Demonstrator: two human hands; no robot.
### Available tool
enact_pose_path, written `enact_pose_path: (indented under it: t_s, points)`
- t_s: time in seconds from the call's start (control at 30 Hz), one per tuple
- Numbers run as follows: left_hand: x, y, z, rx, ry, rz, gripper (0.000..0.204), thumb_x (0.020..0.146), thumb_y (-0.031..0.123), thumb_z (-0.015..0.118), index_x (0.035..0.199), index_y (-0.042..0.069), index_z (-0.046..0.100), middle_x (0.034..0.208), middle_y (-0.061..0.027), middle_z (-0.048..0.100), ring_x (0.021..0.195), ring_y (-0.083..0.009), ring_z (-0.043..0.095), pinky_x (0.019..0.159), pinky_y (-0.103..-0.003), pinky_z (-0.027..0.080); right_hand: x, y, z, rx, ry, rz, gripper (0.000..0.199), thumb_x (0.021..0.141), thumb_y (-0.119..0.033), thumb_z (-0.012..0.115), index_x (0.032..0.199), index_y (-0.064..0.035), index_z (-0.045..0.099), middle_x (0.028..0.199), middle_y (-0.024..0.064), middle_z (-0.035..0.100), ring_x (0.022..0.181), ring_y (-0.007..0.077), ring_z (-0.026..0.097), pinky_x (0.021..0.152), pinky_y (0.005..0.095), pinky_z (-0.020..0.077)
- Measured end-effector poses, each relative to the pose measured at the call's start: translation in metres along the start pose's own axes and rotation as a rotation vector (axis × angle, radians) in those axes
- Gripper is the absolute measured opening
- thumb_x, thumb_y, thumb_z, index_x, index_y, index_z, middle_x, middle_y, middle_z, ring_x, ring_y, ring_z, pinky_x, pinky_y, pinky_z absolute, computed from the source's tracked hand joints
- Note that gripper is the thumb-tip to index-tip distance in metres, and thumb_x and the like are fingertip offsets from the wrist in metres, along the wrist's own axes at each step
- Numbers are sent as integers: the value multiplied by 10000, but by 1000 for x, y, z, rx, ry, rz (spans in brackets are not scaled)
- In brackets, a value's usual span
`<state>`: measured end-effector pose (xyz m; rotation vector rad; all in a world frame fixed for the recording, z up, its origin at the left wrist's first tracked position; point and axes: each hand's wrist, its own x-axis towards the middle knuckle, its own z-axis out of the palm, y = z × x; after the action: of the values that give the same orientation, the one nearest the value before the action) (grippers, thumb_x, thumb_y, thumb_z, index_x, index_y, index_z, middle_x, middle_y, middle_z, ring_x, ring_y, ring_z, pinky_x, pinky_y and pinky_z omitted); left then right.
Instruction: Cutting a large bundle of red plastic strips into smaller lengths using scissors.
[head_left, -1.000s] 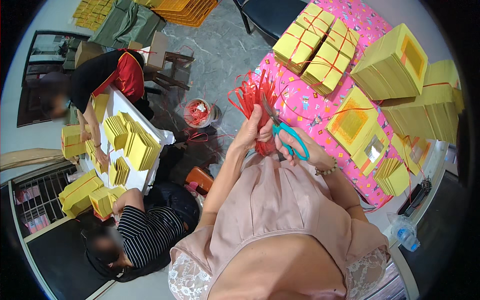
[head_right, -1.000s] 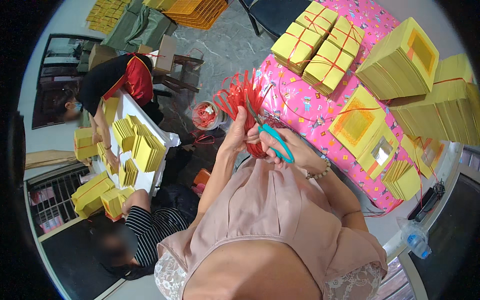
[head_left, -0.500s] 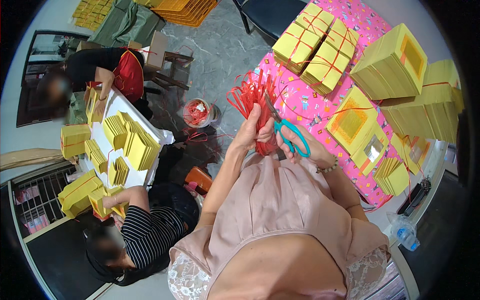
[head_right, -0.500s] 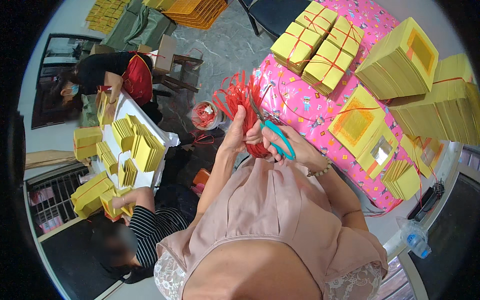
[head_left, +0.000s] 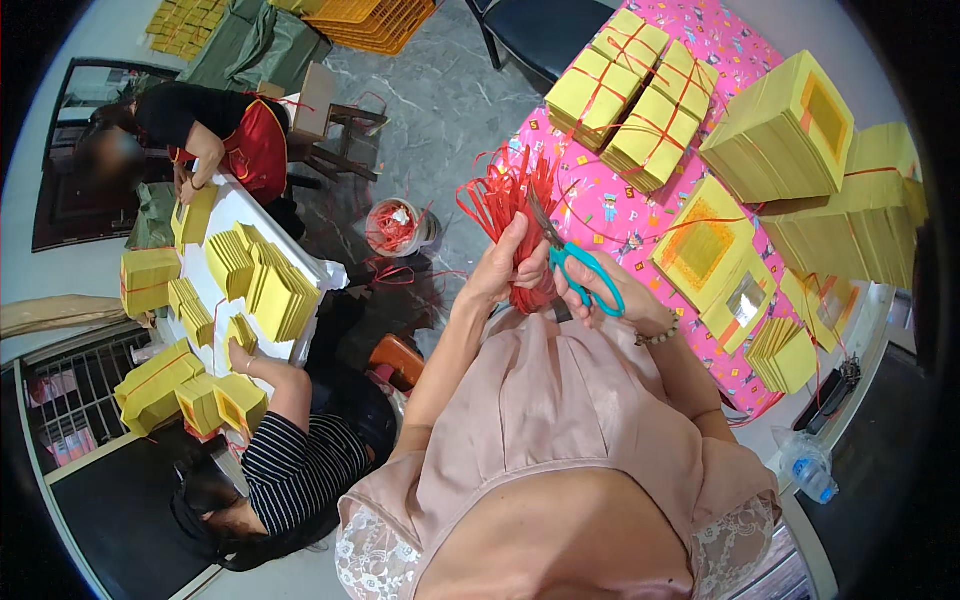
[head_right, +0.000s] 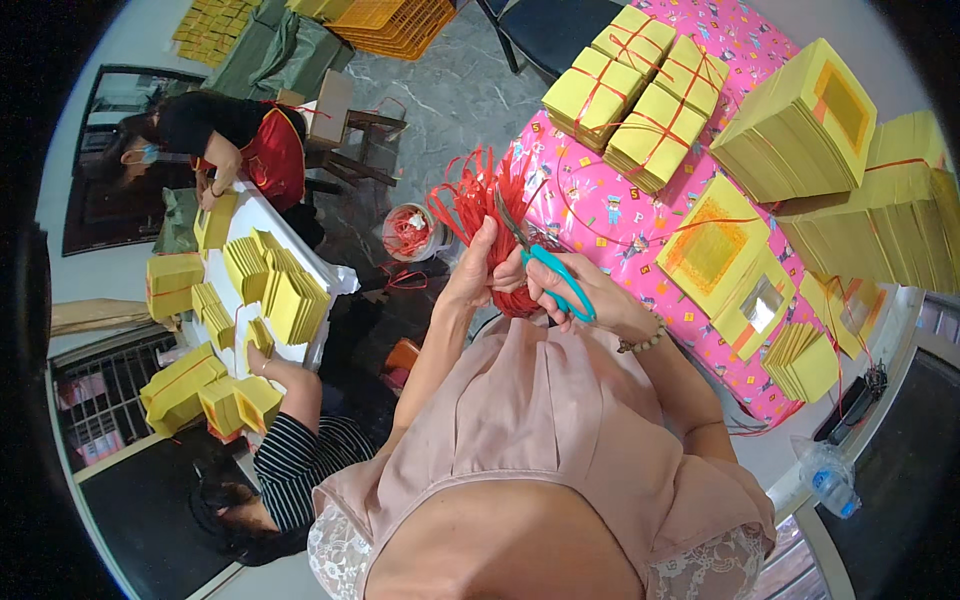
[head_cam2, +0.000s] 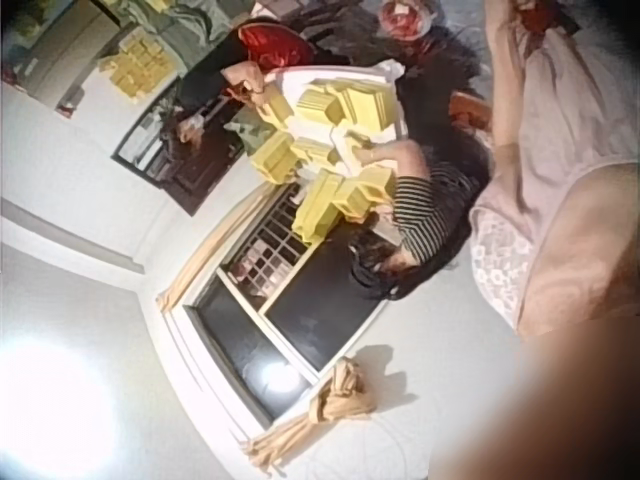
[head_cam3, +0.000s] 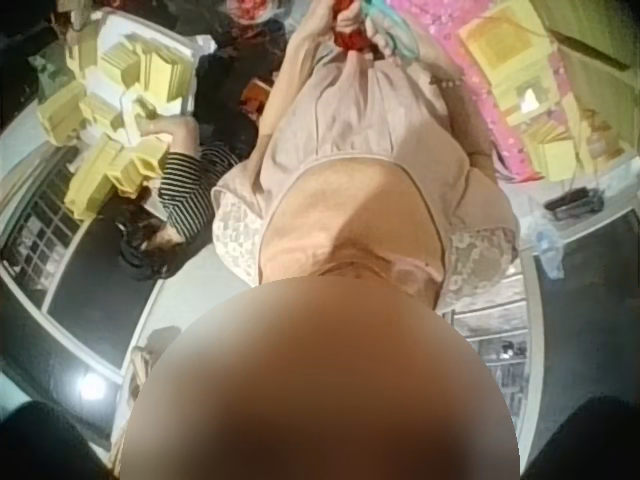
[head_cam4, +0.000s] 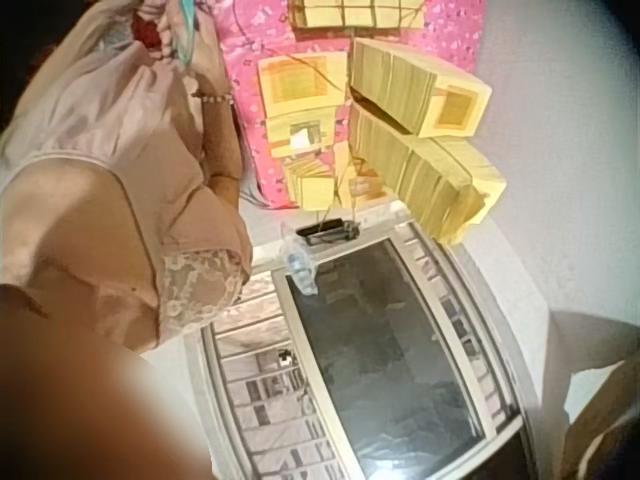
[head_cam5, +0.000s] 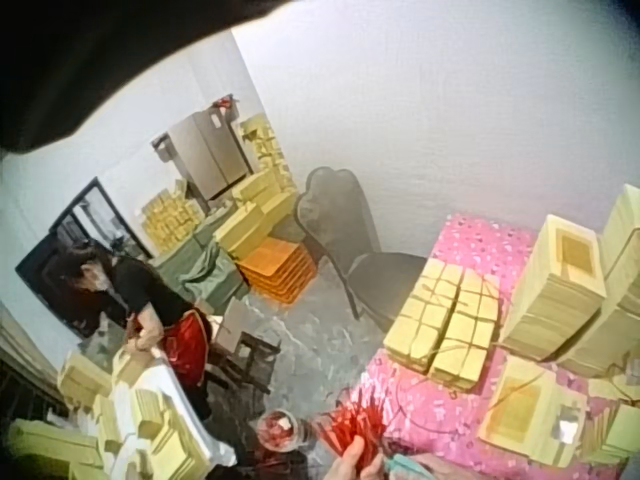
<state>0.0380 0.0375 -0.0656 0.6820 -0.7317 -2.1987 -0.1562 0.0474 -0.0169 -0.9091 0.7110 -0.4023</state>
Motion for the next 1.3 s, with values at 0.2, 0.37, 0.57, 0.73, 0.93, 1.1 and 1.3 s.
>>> enact_pose_path:
  t_s: [0.2, 0.37, 0.57, 0.73, 0.93, 1.1, 1.3]
  points:
    - [0, 3, 9, 151, 133, -42, 653, 847, 686, 327, 501, 132, 345, 415, 58, 255, 336, -61, 209, 351, -223, 119, 1, -3, 0, 72, -1, -9, 469, 890, -532, 453, 804, -73, 496, 587, -33, 445, 485, 43, 456, 420, 192, 405]
    - [-3, 4, 9, 220, 144, -38, 645, 852, 675, 336, 510, 128, 348, 442, 52, 266, 364, -65, 229, 370, -222, 133, 1, -3, -2, 108, -3, 19, 465, 894, -527, 446, 800, -74, 497, 593, -33, 455, 485, 47, 463, 426, 195, 427]
    - [-2, 1, 4, 249, 168, 6, 601, 875, 625, 365, 553, 117, 373, 470, 41, 299, 392, -63, 258, 379, -223, 165, -1, -3, -4, 104, -36, 12, 498, 910, -537, 385, 789, -68, 499, 594, -28, 455, 485, 55, 468, 440, 195, 440]
    - [-2, -4, -5, 240, 145, 32, 382, 941, 448, 401, 878, 79, 480, 527, 49, 328, 427, -48, 279, 389, -219, 195, -2, 1, -7, 116, -20, 50, 498, 914, -535, 378, 780, -71, 501, 598, -27, 460, 491, 54, 470, 442, 197, 448]
    - [-2, -2, -4, 384, 126, 77, 443, 912, 505, 416, 850, 70, 476, 529, 41, 330, 420, -46, 269, 389, -222, 166, -1, 6, -15, 222, -64, 87, 516, 903, -548, 391, 813, -56, 519, 588, -20, 479, 477, 56, 490, 447, 213, 478]
    - [-3, -3, -2, 402, 129, 44, 322, 947, 382, 431, 808, 93, 445, 583, 49, 353, 466, -45, 294, 409, -225, 207, -4, 0, -19, 233, -99, 43, 529, 911, -552, 360, 815, -57, 518, 591, -20, 477, 504, 68, 497, 467, 222, 480]
    - [-4, -2, -5, 404, 100, -3, 295, 941, 374, 453, 890, 84, 476, 606, 48, 367, 483, -47, 313, 419, -226, 228, -6, -2, -18, 227, -60, 17, 513, 909, -547, 379, 824, -61, 519, 583, -26, 460, 483, 66, 468, 447, 214, 455]
